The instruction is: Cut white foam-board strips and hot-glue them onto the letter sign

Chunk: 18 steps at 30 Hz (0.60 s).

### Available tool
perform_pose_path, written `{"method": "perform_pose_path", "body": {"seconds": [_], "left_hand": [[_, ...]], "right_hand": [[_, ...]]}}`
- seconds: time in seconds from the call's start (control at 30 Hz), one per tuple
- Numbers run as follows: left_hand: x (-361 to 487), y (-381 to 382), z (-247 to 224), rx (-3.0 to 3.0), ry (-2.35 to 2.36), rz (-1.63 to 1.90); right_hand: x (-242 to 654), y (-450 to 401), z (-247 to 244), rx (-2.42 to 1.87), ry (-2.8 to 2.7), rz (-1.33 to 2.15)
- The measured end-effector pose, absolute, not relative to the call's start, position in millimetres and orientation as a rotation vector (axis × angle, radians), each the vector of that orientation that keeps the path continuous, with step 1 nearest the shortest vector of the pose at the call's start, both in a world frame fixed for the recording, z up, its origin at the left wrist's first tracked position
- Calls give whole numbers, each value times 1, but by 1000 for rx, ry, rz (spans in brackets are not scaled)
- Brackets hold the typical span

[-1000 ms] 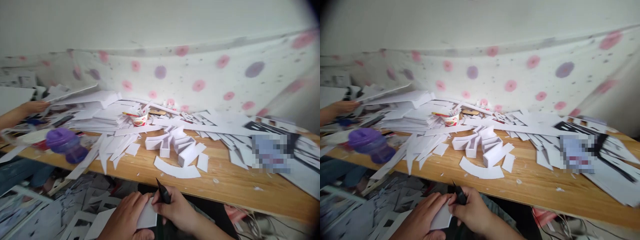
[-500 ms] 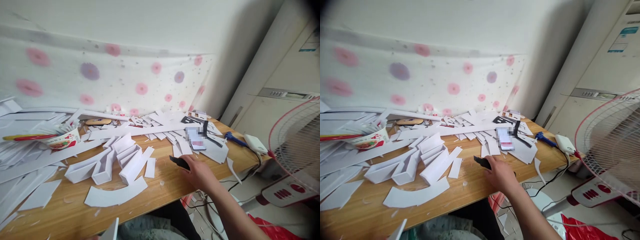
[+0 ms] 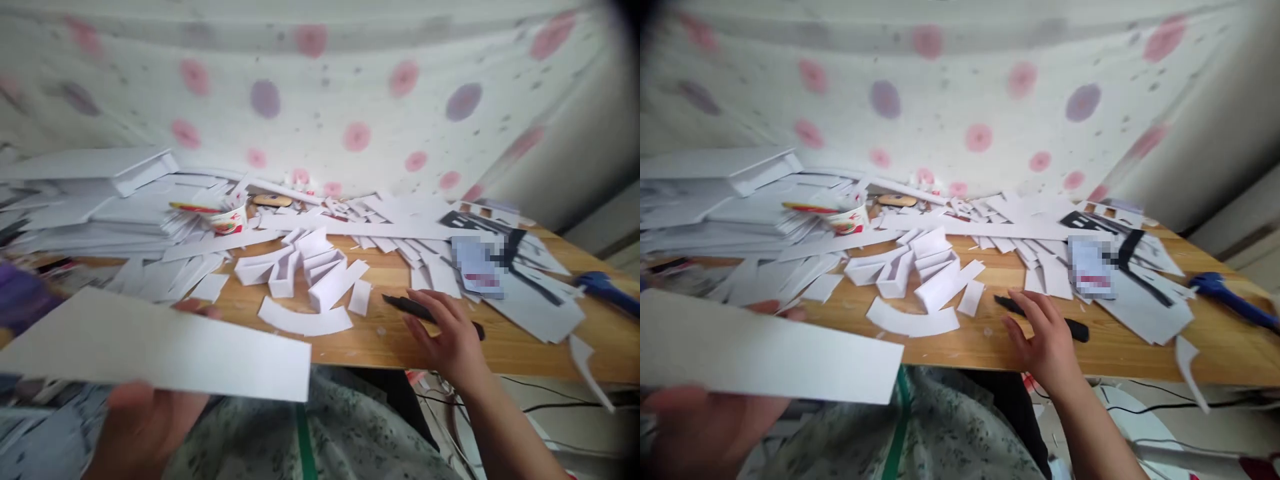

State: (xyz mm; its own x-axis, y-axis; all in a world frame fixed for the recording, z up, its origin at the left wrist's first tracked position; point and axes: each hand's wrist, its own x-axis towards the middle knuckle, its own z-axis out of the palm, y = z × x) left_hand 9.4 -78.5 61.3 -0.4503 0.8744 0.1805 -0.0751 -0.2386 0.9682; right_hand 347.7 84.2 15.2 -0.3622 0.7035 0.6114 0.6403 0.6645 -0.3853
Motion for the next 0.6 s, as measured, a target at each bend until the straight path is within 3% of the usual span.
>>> {"method": "perform_pose_path", "body": {"seconds": [0.17, 0.4, 0.6], "left_hand": [[9, -83, 47, 825, 1188, 1850], [26, -91, 23, 583, 1072, 1767], [20, -89, 40, 316, 1178, 1783]], "right_hand": [[297, 36, 25, -594, -2227, 389], [265, 11, 40, -80, -2301, 400], [268, 10, 37, -40, -2286, 535]]}}
